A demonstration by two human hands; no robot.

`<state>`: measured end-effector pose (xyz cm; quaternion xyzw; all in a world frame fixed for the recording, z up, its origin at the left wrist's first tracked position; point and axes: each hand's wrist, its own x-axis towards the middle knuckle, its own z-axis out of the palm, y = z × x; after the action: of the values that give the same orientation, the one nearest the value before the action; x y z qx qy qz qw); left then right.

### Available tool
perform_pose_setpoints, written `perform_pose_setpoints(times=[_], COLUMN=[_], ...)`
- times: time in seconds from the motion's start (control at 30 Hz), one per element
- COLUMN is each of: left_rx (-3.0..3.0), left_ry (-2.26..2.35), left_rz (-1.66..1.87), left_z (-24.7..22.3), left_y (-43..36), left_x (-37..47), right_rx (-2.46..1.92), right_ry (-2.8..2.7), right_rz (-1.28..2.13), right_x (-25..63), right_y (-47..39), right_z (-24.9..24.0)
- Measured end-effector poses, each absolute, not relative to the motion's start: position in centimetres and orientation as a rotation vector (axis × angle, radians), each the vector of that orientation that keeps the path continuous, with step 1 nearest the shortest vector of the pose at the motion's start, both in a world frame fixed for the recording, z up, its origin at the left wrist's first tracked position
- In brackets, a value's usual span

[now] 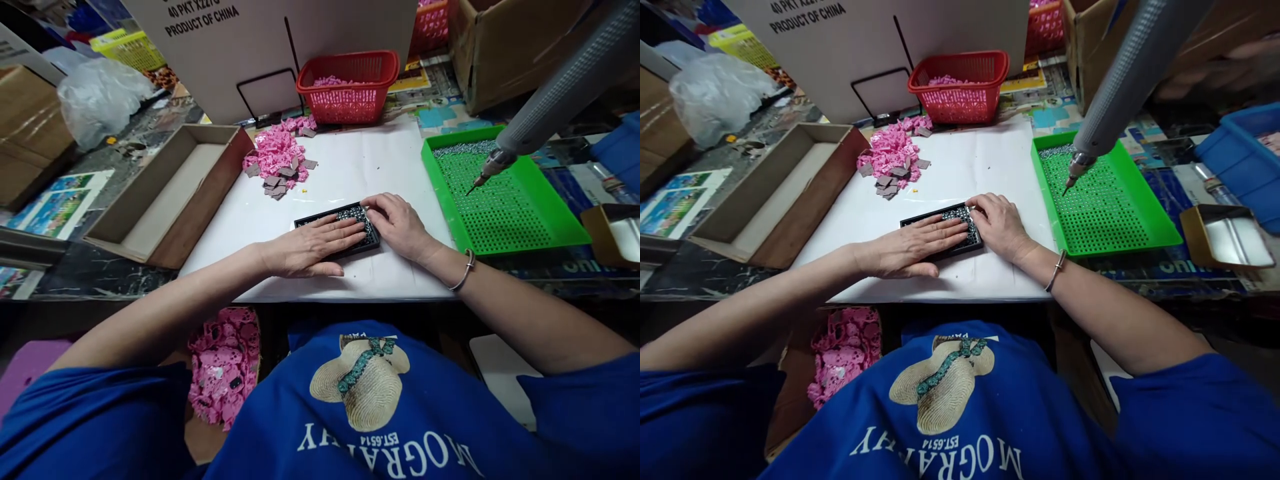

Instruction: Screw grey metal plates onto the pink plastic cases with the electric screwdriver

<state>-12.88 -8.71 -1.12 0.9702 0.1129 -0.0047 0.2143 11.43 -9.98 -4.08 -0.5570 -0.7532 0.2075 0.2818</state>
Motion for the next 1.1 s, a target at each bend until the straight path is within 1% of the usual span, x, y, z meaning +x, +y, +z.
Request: perform_pose_setpoints(times=[0.17, 0.4, 0.7, 0.83, 0.93, 1.03, 1.1], left_rx=[2.675, 2.611, 2.669, 2.742, 2.789, 2.797, 2.794], left_ry=[0.389, 0.268, 0.160, 0.269, 0.443, 0.588, 0.606], left_rz=[0.036, -0.115, -0.101, -0.008, 0.021, -0.024, -0.012], left_z=[-1.5, -0.2, -0.1, -0.3, -0.7, -1.2, -1.5], left_y=[-8.7, -9.5, -9.3, -10.1, -11.2, -11.8, -11.9], left_x=[-12.3, -12.6, -13.5, -16.4, -18.1, -18.0, -17.1], right_rx=[-1.478, -1.473, -1.462, -1.468, -1.478, -1.471, -1.458], right_ry=[-2.019, -2.017, -2.024, -2.023, -2.014, -2.010, -2.012], right_rz=[0.544, 0.562, 0.590, 0.586, 0.574, 0.572, 0.573], right_x=[11.4, 11.4, 11.6, 11.5, 11.4, 11.4, 11.4], right_y=[-10.0, -10.0, -10.2, -10.2, -10.2, -10.2, -10.1], right_z=[-4.2, -4.1, -4.0, -4.0, -4.1, -4.2, -4.2])
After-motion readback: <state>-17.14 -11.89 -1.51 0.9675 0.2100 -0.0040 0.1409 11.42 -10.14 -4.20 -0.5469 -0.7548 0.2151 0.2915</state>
